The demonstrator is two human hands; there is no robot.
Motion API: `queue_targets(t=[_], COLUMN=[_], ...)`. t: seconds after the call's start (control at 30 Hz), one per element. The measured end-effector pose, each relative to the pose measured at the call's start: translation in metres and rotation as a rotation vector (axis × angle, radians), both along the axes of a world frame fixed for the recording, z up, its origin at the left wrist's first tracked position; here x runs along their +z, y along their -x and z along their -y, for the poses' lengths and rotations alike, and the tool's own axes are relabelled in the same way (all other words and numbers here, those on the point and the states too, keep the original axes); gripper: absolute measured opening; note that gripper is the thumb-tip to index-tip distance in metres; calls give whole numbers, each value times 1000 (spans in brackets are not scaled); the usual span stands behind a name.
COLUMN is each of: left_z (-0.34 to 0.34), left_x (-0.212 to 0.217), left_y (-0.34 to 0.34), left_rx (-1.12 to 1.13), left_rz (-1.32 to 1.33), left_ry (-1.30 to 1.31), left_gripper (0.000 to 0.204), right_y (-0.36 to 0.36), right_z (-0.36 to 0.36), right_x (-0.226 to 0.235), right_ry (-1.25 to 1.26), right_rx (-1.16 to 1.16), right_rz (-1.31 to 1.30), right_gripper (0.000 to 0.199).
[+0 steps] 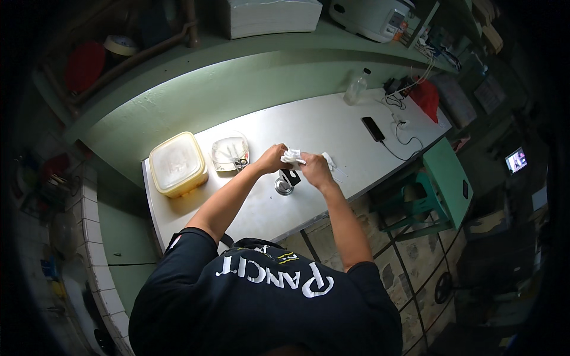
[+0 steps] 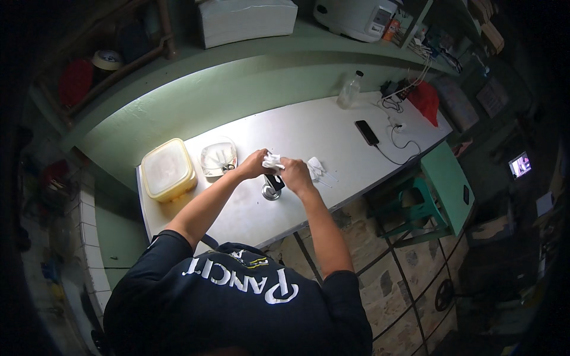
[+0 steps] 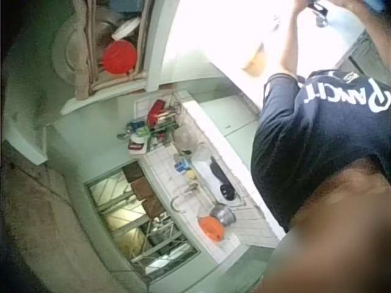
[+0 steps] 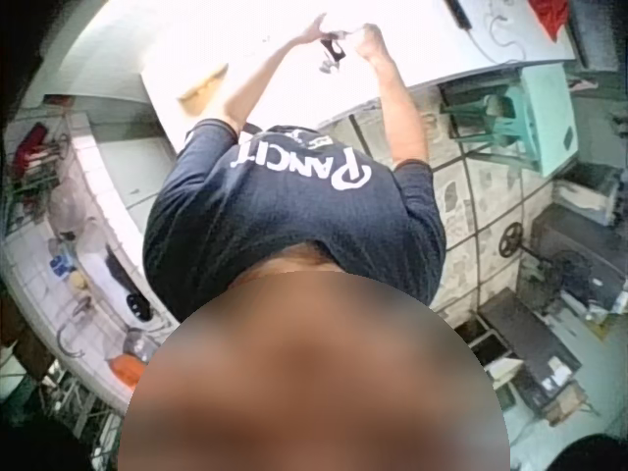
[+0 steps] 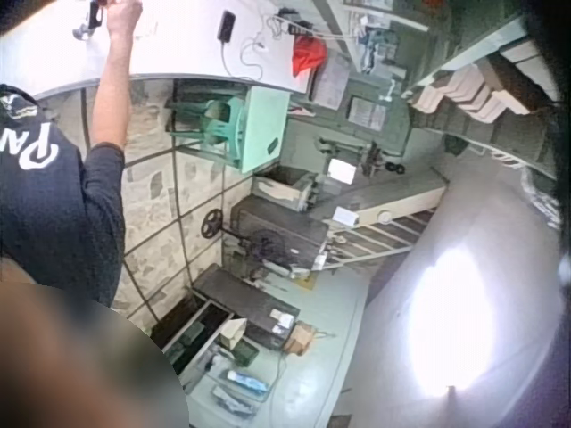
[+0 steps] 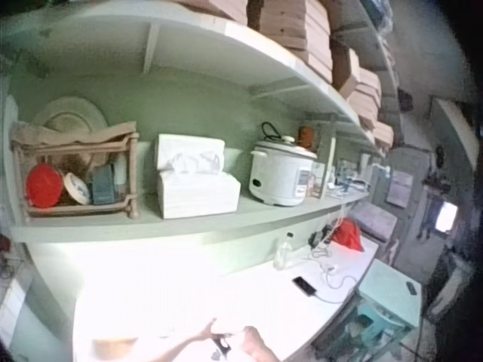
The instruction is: The person folds and places paper towels on a countertop, then retrieves a bowl of shrimp from a refrigerator. They use chopsticks to transfer shrimp into two food boxes containing noodles and vegetables, and add cooked meat from a container into the same boxes.
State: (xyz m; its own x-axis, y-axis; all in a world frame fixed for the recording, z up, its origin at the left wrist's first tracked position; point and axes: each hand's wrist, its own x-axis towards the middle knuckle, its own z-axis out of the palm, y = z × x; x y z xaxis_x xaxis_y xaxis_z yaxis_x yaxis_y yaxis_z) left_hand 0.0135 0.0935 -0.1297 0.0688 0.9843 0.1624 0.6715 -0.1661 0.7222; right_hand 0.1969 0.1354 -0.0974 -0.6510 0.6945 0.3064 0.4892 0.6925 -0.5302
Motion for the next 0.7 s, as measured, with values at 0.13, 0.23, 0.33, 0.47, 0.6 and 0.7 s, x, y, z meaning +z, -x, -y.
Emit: queue_targets(t=[0.13,0.23,0.33,0.47,0.6,0.7], left_z=[6,5,5,4,9,11], left_x=[-24,-32,-44,-48,-48,-49], left_y=[12,17,18,10,11,9], left_rx=[-21,-77,-63,27,57,67], left_rz=[75,37,-10,-36,86,132], left_ry=[-78,-39,-15,9,37,61], left_gripper=[30,34,35,36,36,36], right_y=[3,4,3,0,4,10], right_z=[20,24,23,8,3,9], right_x=[7,8,2,-17,-23,-37], right_ry=[21,25,37,56,86,-29], right_rx=[11,26,7,-80,-93,-86], right_rz=[30,4,12,58,22,38], right_gripper=[6,6,7,10,14,12])
